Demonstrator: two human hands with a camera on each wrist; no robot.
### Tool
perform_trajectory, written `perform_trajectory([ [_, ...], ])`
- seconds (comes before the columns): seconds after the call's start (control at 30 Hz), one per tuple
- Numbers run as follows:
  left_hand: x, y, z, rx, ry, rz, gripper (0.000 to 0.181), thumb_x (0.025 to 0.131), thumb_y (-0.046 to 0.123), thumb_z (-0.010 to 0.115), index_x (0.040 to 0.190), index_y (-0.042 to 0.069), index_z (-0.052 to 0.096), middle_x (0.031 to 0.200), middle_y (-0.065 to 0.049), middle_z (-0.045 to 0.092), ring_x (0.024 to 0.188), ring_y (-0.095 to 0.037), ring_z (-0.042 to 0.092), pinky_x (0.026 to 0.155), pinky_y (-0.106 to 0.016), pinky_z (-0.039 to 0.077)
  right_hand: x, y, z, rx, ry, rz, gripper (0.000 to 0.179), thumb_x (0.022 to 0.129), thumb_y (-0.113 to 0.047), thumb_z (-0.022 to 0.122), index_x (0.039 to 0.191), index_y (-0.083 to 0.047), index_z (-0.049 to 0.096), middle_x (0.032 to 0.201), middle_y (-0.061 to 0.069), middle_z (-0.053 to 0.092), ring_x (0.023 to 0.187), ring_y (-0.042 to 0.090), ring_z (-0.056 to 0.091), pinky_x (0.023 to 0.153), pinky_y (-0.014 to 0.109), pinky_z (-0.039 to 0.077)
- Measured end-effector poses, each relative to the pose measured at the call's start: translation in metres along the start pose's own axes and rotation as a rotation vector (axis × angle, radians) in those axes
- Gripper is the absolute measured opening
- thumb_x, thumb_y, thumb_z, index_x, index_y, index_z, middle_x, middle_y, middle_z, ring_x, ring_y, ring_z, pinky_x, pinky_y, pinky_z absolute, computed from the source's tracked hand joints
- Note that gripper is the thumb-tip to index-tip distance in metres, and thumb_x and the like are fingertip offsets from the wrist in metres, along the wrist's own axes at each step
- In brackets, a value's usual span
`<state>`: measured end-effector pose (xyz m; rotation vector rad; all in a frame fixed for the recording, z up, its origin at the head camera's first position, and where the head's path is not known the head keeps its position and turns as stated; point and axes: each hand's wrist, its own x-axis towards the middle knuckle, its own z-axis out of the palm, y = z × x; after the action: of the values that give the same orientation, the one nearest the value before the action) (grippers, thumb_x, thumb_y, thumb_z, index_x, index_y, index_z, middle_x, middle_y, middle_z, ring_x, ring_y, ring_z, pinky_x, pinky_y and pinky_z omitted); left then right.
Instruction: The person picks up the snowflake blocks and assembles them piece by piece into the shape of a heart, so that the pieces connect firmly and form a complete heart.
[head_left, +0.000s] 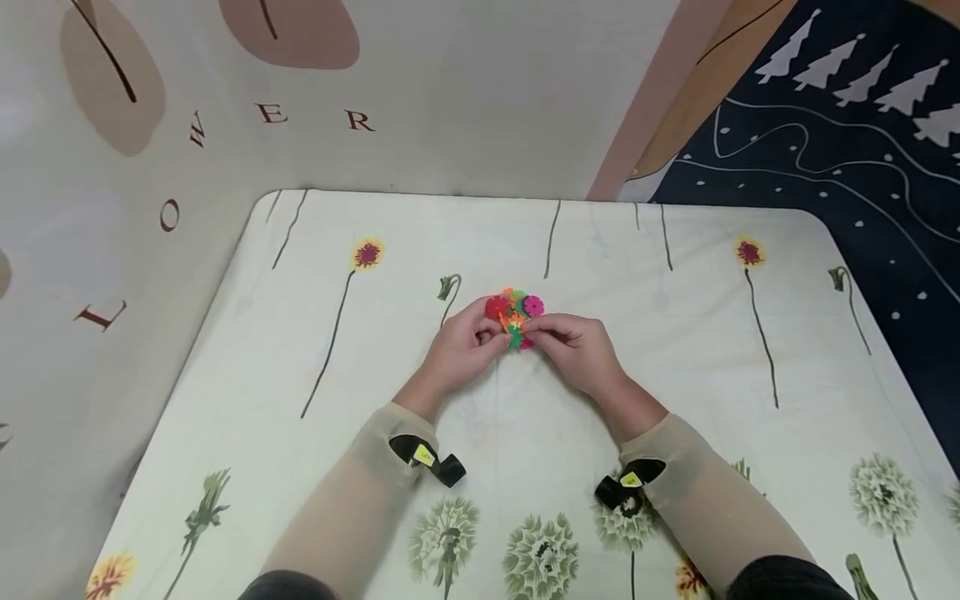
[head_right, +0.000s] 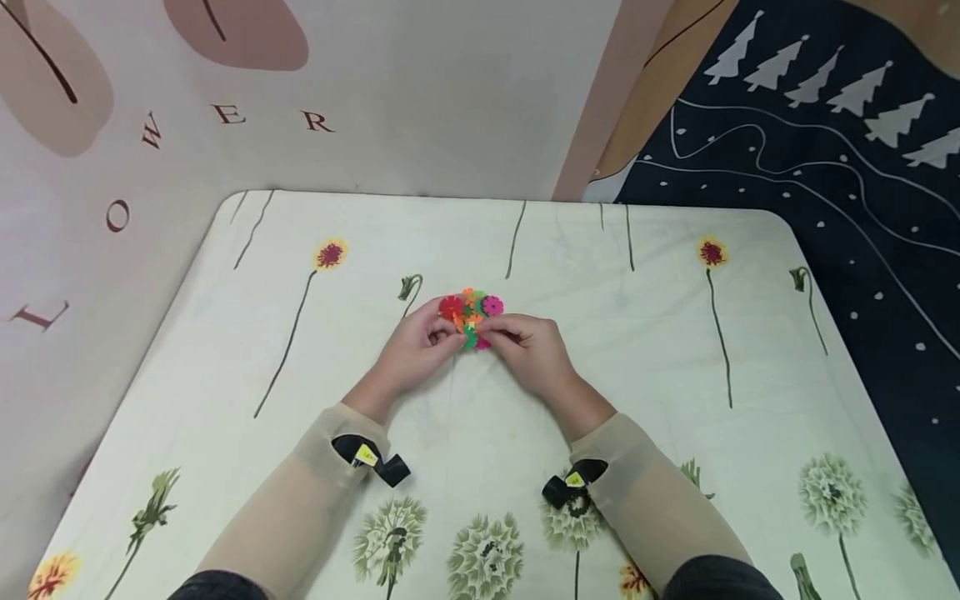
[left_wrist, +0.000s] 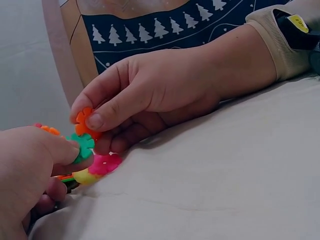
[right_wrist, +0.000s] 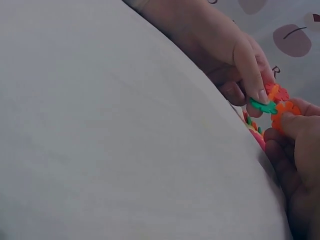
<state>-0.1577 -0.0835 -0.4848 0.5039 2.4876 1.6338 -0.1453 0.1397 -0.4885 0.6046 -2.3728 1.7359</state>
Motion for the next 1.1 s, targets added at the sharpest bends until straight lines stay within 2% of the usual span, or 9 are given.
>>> perform_trajectory([
  [0.2, 0.0, 0.0, -0.004, -0.053, -0.04, 0.006, 0.025, 0.099, 0.009, 0.076, 0.121, 0.009, 0.065, 0.085, 0.002, 0.07, 0.076, -0.018, 0.056, 0.073, -0.031, 0.047, 0.001, 0.0, -0.002, 0.017, -0.04, 0.013, 0.015, 0.091, 0.007, 0.08, 0.103, -0.001, 0.084, 0.104, 0.011, 0.081, 0.101, 0.006, 0.074, 0.087, 0.023, 0.058],
  [0.4, -0.001, -0.003, -0.008, -0.087, -0.066, 0.014, 0.033, 0.098, 0.007, 0.076, 0.129, 0.006, 0.064, 0.085, 0.002, 0.072, 0.076, -0.018, 0.056, 0.072, -0.029, 0.046, 0.002, 0.0, -0.002, 0.052, -0.094, 0.003, 0.016, 0.092, 0.008, 0.078, 0.105, 0.0, 0.083, 0.104, 0.011, 0.081, 0.102, 0.006, 0.075, 0.088, 0.026, 0.059],
  [0.63, 0.0, -0.005, -0.009, -0.136, -0.071, 0.02, 0.029, 0.098, 0.005, 0.075, 0.125, 0.006, 0.065, 0.086, 0.001, 0.074, 0.077, -0.018, 0.058, 0.075, -0.029, 0.047, 0.002, -0.001, -0.001, 0.07, -0.09, 0.044, 0.014, 0.094, 0.007, 0.077, 0.105, 0.0, 0.083, 0.104, 0.012, 0.08, 0.096, 0.016, 0.077, 0.084, 0.026, 0.06],
  [0.87, 0.0, -0.004, -0.01, -0.139, -0.081, 0.016, 0.038, 0.097, 0.004, 0.074, 0.133, 0.003, 0.063, 0.086, 0.001, 0.074, 0.077, -0.018, 0.057, 0.075, -0.029, 0.046, 0.001, -0.003, -0.001, 0.095, -0.09, 0.065, 0.015, 0.093, 0.01, 0.076, 0.105, 0.003, 0.082, 0.103, 0.015, 0.08, 0.092, 0.01, 0.076, 0.082, 0.025, 0.06],
  [1.1, 0.002, -0.004, -0.012, -0.192, -0.111, 0.001, 0.038, 0.098, 0.004, 0.074, 0.134, 0.002, 0.062, 0.08, -0.003, 0.07, 0.072, -0.018, 0.052, 0.072, -0.029, 0.043, -0.001, -0.007, 0.001, 0.178, -0.098, 0.074, 0.014, 0.095, 0.011, 0.073, 0.107, 0.008, 0.079, 0.099, 0.019, 0.079, 0.085, 0.027, 0.079, 0.081, 0.029, 0.062],
])
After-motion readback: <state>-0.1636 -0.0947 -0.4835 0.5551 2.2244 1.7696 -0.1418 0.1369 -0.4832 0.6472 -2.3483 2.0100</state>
